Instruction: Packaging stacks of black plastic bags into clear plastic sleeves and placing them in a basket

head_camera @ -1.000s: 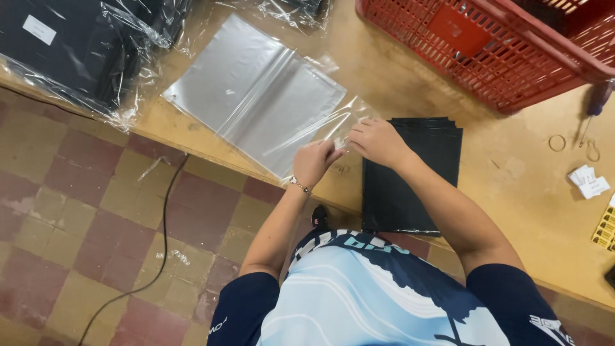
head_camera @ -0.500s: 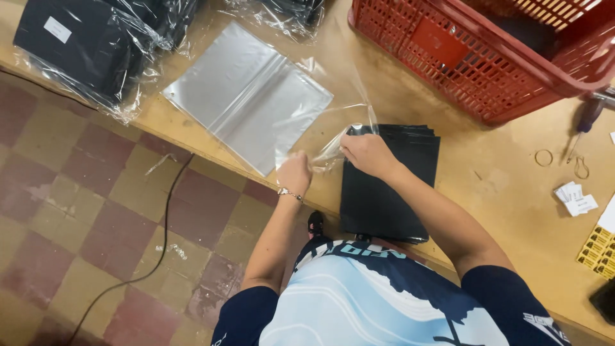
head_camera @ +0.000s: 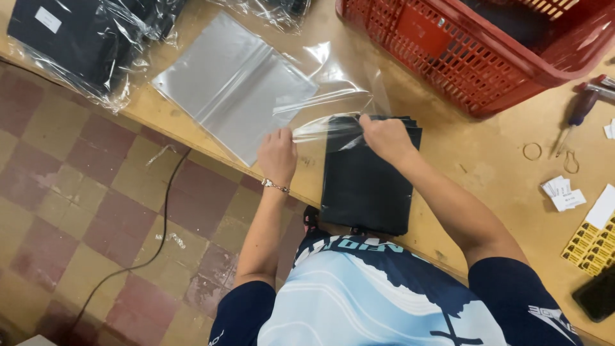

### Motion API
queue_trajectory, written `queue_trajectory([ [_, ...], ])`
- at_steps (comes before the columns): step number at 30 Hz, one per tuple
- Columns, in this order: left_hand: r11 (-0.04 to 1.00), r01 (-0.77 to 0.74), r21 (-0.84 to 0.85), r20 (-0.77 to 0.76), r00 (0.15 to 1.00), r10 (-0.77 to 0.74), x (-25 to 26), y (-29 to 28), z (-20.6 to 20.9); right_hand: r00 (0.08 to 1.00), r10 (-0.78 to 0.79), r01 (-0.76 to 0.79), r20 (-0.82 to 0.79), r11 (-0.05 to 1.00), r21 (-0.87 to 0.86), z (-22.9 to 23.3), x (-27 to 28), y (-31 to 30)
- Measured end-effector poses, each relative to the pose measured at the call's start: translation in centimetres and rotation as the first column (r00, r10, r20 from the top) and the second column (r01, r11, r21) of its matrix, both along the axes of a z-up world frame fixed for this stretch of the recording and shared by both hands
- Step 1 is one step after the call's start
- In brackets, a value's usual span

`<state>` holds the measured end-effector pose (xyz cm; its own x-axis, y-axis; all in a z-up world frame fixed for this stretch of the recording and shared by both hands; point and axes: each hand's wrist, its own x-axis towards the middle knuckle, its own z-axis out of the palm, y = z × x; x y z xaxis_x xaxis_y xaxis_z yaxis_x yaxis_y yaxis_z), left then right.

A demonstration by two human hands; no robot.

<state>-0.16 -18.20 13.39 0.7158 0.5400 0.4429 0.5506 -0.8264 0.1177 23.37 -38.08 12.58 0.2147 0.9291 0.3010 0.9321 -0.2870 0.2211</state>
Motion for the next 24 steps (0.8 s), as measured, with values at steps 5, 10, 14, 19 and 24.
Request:
queue_trajectory([
  [5,0.999,-0.038,-0.025,0.089,0.995,0.040,0.7,0.1,0.5,0.979,-0.193,0.195,-0.058,0.981,0.026,-0.4,3.4,-2.8],
  [10,0.782,0.131,-0.609,0.463,0.860,0.216,1.6,-0.6,3.4,0.644,-0.173,0.411,-0.745,0.900,0.146,-0.4,6.7,-5.5],
  [14,0.300,0.529,-0.794,0.591,0.555,0.585,4.3,-2.7,5.0,0.447,0.022,0.574,-0.894,0.760,0.306,2.3,6.2,-6.8],
  [19,0.055,0.744,-0.666,0.604,0.495,0.625,5.7,-2.5,4.3,0.231,0.263,0.775,-0.937,0.533,0.341,2.9,6.0,-6.5],
  [24,0.131,0.758,-0.639,0.763,0.605,0.227,6.1,-0.8,4.0,-0.209,0.726,0.901,-0.655,0.404,0.160,6.2,7.8,-7.1],
])
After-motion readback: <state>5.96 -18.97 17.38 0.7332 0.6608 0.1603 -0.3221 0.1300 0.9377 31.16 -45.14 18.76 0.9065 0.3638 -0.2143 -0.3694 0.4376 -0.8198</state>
